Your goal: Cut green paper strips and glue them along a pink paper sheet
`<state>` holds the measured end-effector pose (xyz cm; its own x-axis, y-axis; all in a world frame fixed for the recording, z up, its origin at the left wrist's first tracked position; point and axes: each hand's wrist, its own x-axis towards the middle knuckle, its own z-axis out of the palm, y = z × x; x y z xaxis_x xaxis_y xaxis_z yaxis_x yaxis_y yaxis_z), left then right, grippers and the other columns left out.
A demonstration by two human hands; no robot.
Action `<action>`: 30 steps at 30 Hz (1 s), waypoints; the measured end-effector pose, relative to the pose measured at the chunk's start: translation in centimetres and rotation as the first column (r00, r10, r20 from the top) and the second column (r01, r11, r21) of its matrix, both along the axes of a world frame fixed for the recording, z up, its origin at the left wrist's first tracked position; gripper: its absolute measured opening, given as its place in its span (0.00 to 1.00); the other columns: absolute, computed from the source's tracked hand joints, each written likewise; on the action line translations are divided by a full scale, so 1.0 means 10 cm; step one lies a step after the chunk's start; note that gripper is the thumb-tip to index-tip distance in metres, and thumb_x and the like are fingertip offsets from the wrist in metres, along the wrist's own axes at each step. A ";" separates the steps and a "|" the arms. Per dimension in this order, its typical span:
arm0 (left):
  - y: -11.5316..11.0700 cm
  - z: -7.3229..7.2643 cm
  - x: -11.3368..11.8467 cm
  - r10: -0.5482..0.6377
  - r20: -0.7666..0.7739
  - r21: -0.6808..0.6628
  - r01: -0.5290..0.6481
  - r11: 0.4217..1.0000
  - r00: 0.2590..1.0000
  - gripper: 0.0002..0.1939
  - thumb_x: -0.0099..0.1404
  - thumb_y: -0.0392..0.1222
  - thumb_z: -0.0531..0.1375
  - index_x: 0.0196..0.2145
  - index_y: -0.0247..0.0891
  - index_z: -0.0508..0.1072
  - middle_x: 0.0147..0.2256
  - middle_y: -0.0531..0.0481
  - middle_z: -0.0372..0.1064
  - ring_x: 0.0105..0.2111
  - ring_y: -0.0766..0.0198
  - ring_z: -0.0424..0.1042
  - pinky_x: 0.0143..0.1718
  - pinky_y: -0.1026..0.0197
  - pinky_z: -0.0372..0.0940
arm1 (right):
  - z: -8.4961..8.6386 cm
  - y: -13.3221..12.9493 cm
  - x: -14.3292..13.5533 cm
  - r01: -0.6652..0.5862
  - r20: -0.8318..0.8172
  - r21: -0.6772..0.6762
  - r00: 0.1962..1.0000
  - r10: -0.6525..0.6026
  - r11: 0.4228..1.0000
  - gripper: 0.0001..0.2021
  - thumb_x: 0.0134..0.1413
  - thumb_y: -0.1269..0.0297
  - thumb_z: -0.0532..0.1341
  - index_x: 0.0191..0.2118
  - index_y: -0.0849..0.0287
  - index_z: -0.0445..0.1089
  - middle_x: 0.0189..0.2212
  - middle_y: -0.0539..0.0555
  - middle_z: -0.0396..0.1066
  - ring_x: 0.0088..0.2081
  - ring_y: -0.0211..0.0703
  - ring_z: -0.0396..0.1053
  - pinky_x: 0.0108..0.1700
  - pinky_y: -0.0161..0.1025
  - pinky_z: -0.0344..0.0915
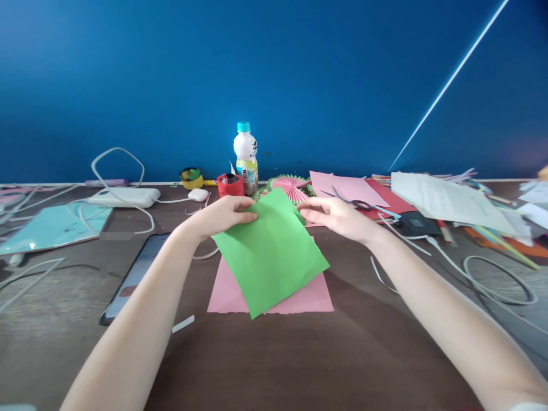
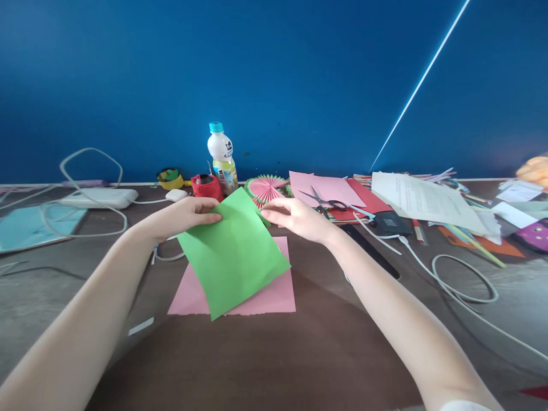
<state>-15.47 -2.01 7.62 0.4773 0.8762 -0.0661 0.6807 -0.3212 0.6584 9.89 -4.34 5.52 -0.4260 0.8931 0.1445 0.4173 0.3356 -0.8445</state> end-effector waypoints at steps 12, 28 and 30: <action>0.07 -0.03 -0.15 0.312 0.337 -0.148 -0.277 0.949 0.889 0.13 0.49 0.49 0.62 0.31 0.38 0.72 0.28 0.51 0.72 0.30 0.57 0.72 0.32 0.58 0.66 | -0.01 0.04 0.12 0.157 -0.098 -0.039 0.982 -0.161 0.987 0.12 0.52 0.57 0.58 0.31 0.60 0.71 0.31 0.55 0.73 0.32 0.40 0.67 0.33 0.38 0.60; 0.07 -0.07 -0.07 0.271 0.467 -0.130 -0.238 0.963 0.842 0.20 0.56 0.49 0.58 0.45 0.38 0.71 0.37 0.48 0.74 0.37 0.57 0.73 0.38 0.58 0.68 | -0.11 0.09 0.06 0.087 -0.164 -0.132 0.980 -0.109 0.987 0.12 0.47 0.54 0.62 0.31 0.58 0.75 0.37 0.55 0.71 0.34 0.39 0.67 0.35 0.38 0.65; 0.07 -0.05 -0.08 0.311 0.466 -0.056 -0.323 0.945 0.828 0.19 0.56 0.48 0.57 0.45 0.39 0.71 0.39 0.48 0.74 0.37 0.59 0.72 0.36 0.61 0.67 | -0.12 0.14 0.13 0.162 -0.214 -0.118 0.959 -0.184 0.980 0.14 0.44 0.53 0.63 0.31 0.59 0.74 0.26 0.52 0.69 0.25 0.34 0.62 0.29 0.36 0.62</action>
<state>-16.23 -1.32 7.15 0.1426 0.9831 0.1152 0.3665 -0.1605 0.9164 11.20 -2.94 4.35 -0.2309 0.9649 0.1253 0.2595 0.1851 -0.9478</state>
